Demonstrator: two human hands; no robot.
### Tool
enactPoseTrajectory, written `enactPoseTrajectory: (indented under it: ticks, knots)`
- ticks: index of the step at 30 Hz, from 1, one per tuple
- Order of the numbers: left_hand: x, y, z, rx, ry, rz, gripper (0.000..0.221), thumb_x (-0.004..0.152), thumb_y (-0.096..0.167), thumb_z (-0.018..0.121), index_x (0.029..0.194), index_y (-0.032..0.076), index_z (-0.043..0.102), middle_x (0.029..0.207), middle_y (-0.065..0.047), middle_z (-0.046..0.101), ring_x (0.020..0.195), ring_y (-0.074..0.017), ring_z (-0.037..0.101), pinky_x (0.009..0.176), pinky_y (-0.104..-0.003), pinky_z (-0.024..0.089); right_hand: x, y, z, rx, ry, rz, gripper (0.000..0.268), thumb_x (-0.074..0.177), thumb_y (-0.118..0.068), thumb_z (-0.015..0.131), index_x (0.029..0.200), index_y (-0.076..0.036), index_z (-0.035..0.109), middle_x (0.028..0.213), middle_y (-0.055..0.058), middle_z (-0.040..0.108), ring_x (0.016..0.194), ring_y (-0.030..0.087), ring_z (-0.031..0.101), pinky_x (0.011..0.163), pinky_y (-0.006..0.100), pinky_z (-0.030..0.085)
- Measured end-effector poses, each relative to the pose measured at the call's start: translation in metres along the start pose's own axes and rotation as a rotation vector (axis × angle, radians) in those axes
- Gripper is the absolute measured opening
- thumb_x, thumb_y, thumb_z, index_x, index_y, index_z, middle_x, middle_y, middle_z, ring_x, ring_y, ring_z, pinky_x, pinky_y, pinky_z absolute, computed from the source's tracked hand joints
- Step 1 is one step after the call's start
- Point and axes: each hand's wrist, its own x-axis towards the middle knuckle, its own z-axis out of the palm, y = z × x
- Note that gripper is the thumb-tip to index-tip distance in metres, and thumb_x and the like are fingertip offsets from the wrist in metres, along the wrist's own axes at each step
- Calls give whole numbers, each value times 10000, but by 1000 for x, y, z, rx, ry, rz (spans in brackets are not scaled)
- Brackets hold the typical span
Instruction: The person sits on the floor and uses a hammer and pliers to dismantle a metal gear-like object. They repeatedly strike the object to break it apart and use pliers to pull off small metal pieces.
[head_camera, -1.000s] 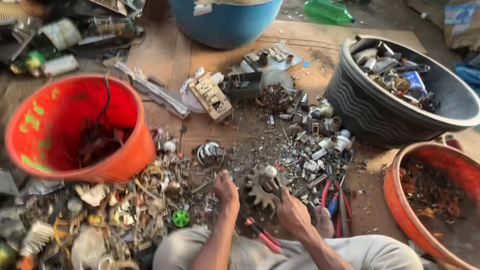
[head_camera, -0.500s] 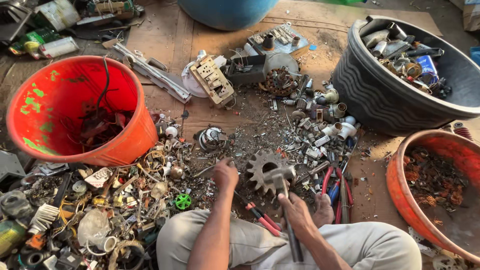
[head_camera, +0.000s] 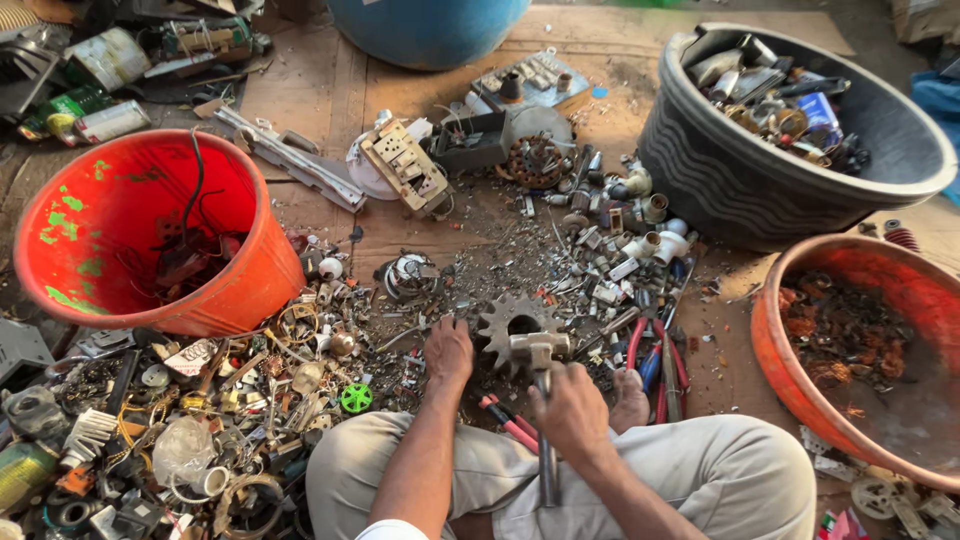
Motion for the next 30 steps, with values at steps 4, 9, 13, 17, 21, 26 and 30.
enactPoseTrajectory:
  ticks: [4, 9, 13, 17, 21, 26, 30]
  knots:
    - [-1, 2, -1, 51, -51, 48, 199, 906, 142, 560, 926, 58, 738, 1118, -149, 644, 1090, -342, 611, 866, -454, 544, -11, -26, 25, -249, -386, -337, 165, 884, -221, 621, 794, -111, 705, 883, 124, 685, 893, 318, 643, 826, 499, 500]
    - [7, -6, -5, -233, 161, -30, 120, 886, 116, 638, 873, 60, 744, 935, -162, 703, 913, -358, 672, 792, -462, 551, -11, -33, 63, -359, -347, -378, 180, 761, -157, 652, 860, -11, 687, 799, 159, 694, 811, 327, 661, 884, 484, 447]
    - [1, -1, -52, -780, 54, -412, 109, 907, 110, 729, 980, 29, 742, 785, -103, 720, 673, -225, 668, 610, -387, 511, -1, -48, 33, -76, -412, -282, 274, 831, -240, 682, 976, -8, 695, 790, 137, 723, 775, 359, 680, 798, 482, 448]
    - [3, 6, -111, -1371, 108, -504, 139, 919, 21, 695, 1031, -15, 769, 782, -79, 683, 638, -133, 587, 569, -267, 466, 11, -66, -10, 246, -557, 261, 316, 861, -316, 696, 1014, -49, 764, 751, 102, 675, 747, 275, 673, 724, 396, 514]
    - [2, 10, -157, -1476, 188, -509, 137, 867, -34, 675, 987, -24, 741, 812, -100, 715, 668, -137, 652, 618, -250, 549, 17, -46, -43, 573, -621, 386, 336, 818, -236, 722, 1018, 34, 733, 781, 77, 703, 717, 190, 686, 700, 367, 534]
    - [0, 33, -159, -1571, 202, -457, 124, 835, -43, 676, 935, 6, 729, 872, -82, 741, 753, -131, 696, 703, -238, 590, 9, -26, -45, 1422, -582, 209, 524, 702, -72, 677, 1206, 60, 623, 1294, -16, 602, 1079, 145, 696, 929, 373, 622]
    - [-9, 48, -142, -1505, 180, -421, 82, 848, -17, 703, 914, -1, 750, 844, -50, 721, 722, -106, 647, 656, -225, 550, -7, -18, -15, 1562, -681, 367, 745, 731, -38, 656, 1467, 8, 553, 995, 109, 589, 804, 206, 554, 700, 339, 451]
